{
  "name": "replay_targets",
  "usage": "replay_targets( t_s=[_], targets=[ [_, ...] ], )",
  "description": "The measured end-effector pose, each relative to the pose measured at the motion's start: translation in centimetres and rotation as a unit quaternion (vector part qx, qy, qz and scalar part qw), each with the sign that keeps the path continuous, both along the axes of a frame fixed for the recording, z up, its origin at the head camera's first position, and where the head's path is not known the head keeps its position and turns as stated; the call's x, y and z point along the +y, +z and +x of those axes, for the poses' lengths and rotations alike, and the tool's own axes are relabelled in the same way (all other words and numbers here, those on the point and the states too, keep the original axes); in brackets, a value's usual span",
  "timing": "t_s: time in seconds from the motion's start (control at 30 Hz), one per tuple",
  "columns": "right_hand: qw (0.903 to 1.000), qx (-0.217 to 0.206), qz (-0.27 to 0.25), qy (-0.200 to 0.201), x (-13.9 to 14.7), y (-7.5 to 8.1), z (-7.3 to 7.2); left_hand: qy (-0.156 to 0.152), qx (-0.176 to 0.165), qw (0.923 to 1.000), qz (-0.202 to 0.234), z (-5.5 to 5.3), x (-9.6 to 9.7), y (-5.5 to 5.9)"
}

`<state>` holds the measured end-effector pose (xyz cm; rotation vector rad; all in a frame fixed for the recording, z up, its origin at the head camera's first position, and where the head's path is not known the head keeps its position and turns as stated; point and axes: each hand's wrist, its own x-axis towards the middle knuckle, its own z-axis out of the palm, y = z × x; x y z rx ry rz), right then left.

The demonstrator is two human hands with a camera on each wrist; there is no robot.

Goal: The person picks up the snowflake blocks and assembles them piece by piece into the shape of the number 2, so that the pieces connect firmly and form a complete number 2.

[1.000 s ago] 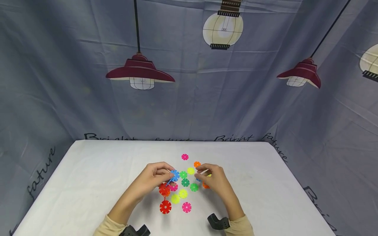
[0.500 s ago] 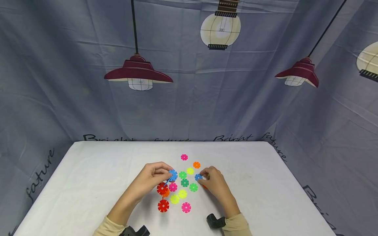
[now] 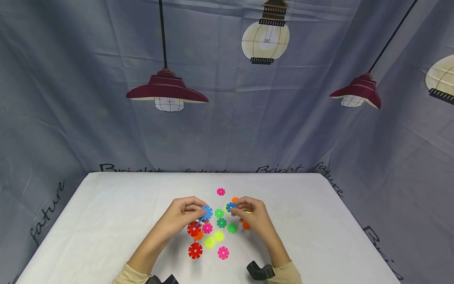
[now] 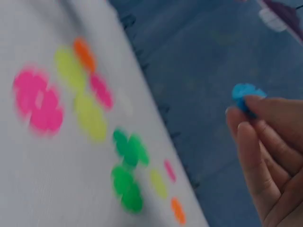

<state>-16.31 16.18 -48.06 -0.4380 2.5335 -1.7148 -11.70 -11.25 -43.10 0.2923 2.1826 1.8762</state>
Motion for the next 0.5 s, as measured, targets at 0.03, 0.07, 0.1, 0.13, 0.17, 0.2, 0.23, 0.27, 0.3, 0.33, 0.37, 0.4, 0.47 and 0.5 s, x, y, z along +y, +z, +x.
replay_targets(
  t_s=[0.03,0.07,0.1,0.13,0.17,0.2,0.23,0.27,0.3,0.33,0.37,0.4,0.47,0.5],
  targets=[
    [0.9994,0.003,-0.032,0.015,-0.2,0.5,0.2,-0.002,0.0,1.0,0.002,0.0,0.0,0.0],
    [0.9981,0.013,-0.053,0.029,-0.5,1.0,0.5,-0.003,0.0,1.0,0.003,0.1,0.0,0.0],
    [0.9964,0.023,-0.069,0.044,-0.8,1.4,0.8,-0.005,0.001,1.0,0.005,0.1,0.0,0.0],
    [0.9947,0.032,-0.081,0.055,-1.1,1.8,1.1,-0.007,0.002,1.0,0.007,0.1,0.0,0.1],
    [0.993,0.04,-0.089,0.066,-1.4,2.1,1.3,-0.009,0.003,0.9999,0.007,0.1,0.0,0.1],
    [0.9913,0.046,-0.097,0.076,-1.7,2.3,1.6,-0.011,0.004,0.9999,0.008,0.1,0.0,0.0],
    [0.9902,0.05,-0.1,0.084,-2.0,2.5,1.8,-0.012,0.004,0.9999,0.009,0.2,0.0,0.0],
    [0.9894,0.051,-0.103,0.089,-2.2,2.6,2.0,-0.014,0.006,0.9998,0.01,0.2,0.0,0.0],
    [0.9889,0.051,-0.105,0.092,-2.4,2.7,2.2,-0.015,0.006,0.9998,0.011,0.2,0.0,0.0],
    [0.9888,0.05,-0.104,0.094,-2.6,2.8,2.4,-0.016,0.007,0.9998,0.011,0.2,0.0,0.0],
    [0.9889,0.05,-0.102,0.096,-2.7,2.9,2.5,-0.017,0.006,0.9998,0.013,0.3,0.0,0.0],
    [0.9892,0.049,-0.1,0.095,-2.8,2.9,2.6,-0.018,0.006,0.9997,0.015,0.3,0.0,0.0],
    [0.9901,0.05,-0.095,0.09,-2.9,3.0,2.8,-0.02,0.006,0.9996,0.02,0.3,0.1,0.1],
    [0.9905,0.05,-0.093,0.088,-2.9,3.1,2.9,-0.021,0.005,0.9995,0.022,0.3,0.2,0.1]
  ],
)
